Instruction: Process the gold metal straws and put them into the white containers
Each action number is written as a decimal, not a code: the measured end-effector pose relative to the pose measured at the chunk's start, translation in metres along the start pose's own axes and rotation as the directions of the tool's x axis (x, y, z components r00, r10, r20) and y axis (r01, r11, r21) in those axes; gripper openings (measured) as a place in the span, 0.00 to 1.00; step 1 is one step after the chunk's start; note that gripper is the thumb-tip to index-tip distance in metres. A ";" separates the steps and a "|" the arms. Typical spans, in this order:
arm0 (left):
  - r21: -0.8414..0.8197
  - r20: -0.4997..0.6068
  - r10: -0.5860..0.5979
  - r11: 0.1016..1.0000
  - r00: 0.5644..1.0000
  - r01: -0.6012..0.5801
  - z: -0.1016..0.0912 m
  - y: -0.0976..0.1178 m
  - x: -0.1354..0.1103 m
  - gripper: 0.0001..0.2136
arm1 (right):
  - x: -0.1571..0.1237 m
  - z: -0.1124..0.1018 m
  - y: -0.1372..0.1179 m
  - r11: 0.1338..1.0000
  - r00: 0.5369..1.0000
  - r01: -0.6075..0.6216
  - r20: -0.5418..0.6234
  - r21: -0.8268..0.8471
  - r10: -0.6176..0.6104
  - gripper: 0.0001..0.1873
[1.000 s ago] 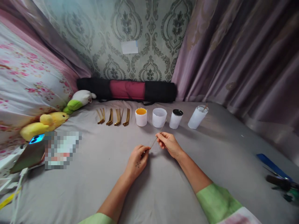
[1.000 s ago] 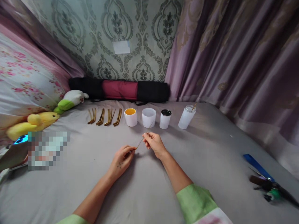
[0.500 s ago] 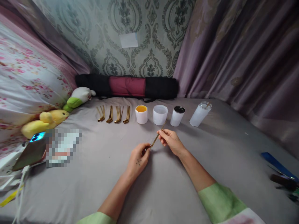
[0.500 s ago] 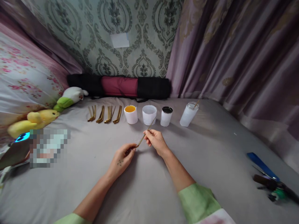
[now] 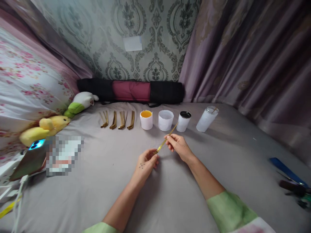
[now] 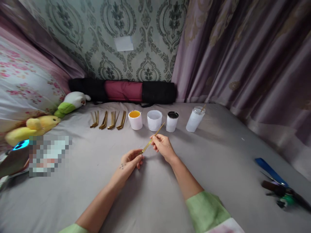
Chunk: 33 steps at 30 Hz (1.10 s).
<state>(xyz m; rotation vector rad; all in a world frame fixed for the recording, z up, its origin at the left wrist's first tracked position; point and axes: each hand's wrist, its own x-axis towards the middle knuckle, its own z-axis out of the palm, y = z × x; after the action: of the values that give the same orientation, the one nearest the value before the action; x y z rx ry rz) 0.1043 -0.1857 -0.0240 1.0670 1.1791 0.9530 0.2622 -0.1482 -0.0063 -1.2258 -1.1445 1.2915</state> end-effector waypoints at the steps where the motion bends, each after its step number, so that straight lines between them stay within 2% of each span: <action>1: -0.036 0.004 -0.017 0.999 1.000 0.017 0.000 0.001 -0.001 0.18 | 0.000 -0.001 0.000 1.000 1.000 0.014 0.001 -0.010 -0.014 0.14; 6: -0.205 0.042 -0.088 0.974 0.995 0.095 0.000 0.005 -0.006 0.19 | -0.001 -0.004 -0.002 0.997 0.999 0.038 -0.007 -0.062 -0.038 0.15; 12: -0.391 0.113 -0.153 0.902 0.982 0.186 -0.001 0.006 -0.009 0.16 | -0.004 -0.006 -0.015 0.991 0.999 0.031 -0.014 -0.129 -0.033 0.14; 26: -0.477 0.261 -0.150 0.839 0.954 0.263 -0.007 0.005 -0.013 0.15 | -0.010 -0.004 -0.024 0.982 0.999 0.035 0.018 -0.184 -0.032 0.13; 33: -0.482 0.257 -0.174 0.829 0.951 0.282 -0.008 0.005 -0.013 0.15 | -0.015 -0.001 -0.019 0.985 0.999 0.033 0.019 -0.167 -0.031 0.13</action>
<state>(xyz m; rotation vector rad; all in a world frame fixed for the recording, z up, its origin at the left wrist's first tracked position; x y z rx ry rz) 0.0945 -0.1960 -0.0167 0.5561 0.7917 0.8767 0.2638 -0.1613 0.0137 -1.3155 -1.3009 1.2024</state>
